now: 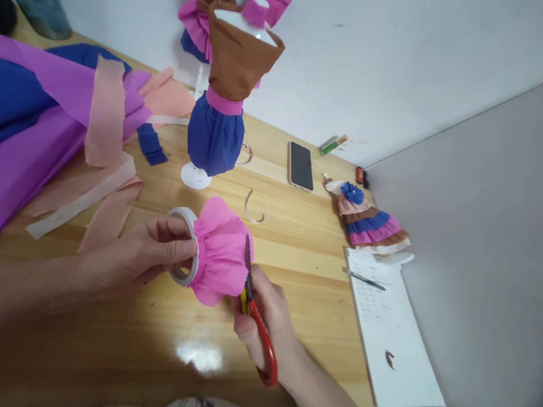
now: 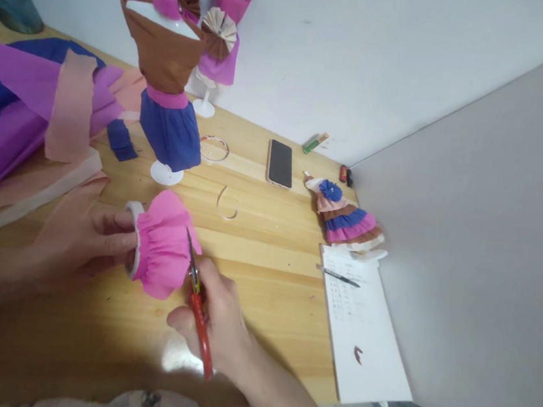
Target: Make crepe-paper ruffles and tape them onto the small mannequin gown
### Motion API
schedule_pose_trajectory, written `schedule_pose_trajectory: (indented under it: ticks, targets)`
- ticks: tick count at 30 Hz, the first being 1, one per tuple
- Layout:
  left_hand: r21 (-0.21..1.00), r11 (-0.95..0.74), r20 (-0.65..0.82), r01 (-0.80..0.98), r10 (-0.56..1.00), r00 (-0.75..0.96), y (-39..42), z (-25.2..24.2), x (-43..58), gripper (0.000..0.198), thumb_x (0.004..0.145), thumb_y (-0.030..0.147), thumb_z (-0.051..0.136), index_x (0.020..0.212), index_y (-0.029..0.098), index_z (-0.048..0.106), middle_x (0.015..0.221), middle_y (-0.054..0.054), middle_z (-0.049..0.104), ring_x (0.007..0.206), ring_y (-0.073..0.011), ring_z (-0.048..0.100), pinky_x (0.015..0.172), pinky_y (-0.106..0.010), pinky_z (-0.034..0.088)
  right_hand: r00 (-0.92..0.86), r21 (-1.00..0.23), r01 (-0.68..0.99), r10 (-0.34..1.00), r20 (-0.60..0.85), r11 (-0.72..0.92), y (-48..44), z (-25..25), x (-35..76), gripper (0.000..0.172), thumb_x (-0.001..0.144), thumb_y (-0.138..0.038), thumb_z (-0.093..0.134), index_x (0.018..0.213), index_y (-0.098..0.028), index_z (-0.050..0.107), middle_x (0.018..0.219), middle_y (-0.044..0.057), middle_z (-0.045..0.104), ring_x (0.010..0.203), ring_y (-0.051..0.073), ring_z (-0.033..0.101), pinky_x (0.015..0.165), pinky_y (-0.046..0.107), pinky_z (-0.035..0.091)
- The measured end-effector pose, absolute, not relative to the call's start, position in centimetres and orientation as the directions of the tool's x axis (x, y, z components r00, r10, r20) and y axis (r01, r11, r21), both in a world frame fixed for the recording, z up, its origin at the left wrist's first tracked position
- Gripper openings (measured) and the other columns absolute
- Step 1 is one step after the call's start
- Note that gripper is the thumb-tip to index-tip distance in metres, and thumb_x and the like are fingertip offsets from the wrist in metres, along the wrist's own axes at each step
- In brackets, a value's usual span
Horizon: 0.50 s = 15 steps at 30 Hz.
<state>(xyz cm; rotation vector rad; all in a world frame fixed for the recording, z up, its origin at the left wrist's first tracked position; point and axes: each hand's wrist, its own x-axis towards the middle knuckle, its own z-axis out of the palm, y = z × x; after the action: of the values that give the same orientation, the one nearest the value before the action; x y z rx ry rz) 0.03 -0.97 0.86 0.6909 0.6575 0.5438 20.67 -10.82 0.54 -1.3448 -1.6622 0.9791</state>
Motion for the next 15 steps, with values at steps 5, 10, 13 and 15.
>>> schedule_pose_trajectory:
  ticks: [5,10,13,15]
  targets:
    - [0.739,0.632,-0.362,-0.231,0.663,0.656,-1.05,0.88,-0.04,0.033,0.063,0.041,0.091,0.068,0.014,0.072,0.063,0.000,0.065,0.060,-0.0099,0.057,0.059,-0.018,0.047,-0.163,-0.915,0.366,0.980,0.115,0.168,-10.83,0.26,20.84,0.058,0.087,-0.078,0.045,0.084,-0.020,0.050,0.060,-0.007,0.041,0.049,0.009,0.034,0.046,0.023,0.028]
    - [0.726,0.642,-0.369,-0.244,0.664,0.650,-1.02,1.03,-0.04,0.030,0.062,0.037,0.092,0.070,0.015,0.074,0.066,-0.001,0.069,0.061,-0.0106,0.061,0.060,-0.018,0.049,-0.167,-0.912,0.377,0.981,0.102,0.159,-11.02,-0.17,21.10,0.057,0.087,-0.077,0.046,0.083,-0.021,0.050,0.060,-0.007,0.039,0.050,0.009,0.031,0.046,0.023,0.027]
    - [0.730,0.640,-0.366,-0.241,0.663,0.653,-0.86,1.14,-0.01,0.032,0.061,0.038,0.093,0.071,0.014,0.075,0.064,-0.002,0.070,0.060,-0.0103,0.062,0.059,-0.017,0.049,-0.165,-0.913,0.377,0.981,0.101,0.157,-11.12,-0.25,21.20,0.055,0.087,-0.076,0.048,0.085,-0.021,0.051,0.059,-0.007,0.037,0.051,0.009,0.030,0.047,0.023,0.027]
    - [0.744,0.623,-0.349,-0.243,0.672,0.653,-0.75,1.16,0.03,0.032,0.062,0.039,0.092,0.071,0.013,0.076,0.062,-0.002,0.068,0.058,-0.0097,0.061,0.058,-0.017,0.049,-0.169,-0.909,0.385,0.981,0.098,0.158,-11.14,-0.26,21.26,0.054,0.088,-0.075,0.048,0.087,-0.021,0.052,0.060,-0.007,0.037,0.052,0.009,0.031,0.048,0.023,0.026]
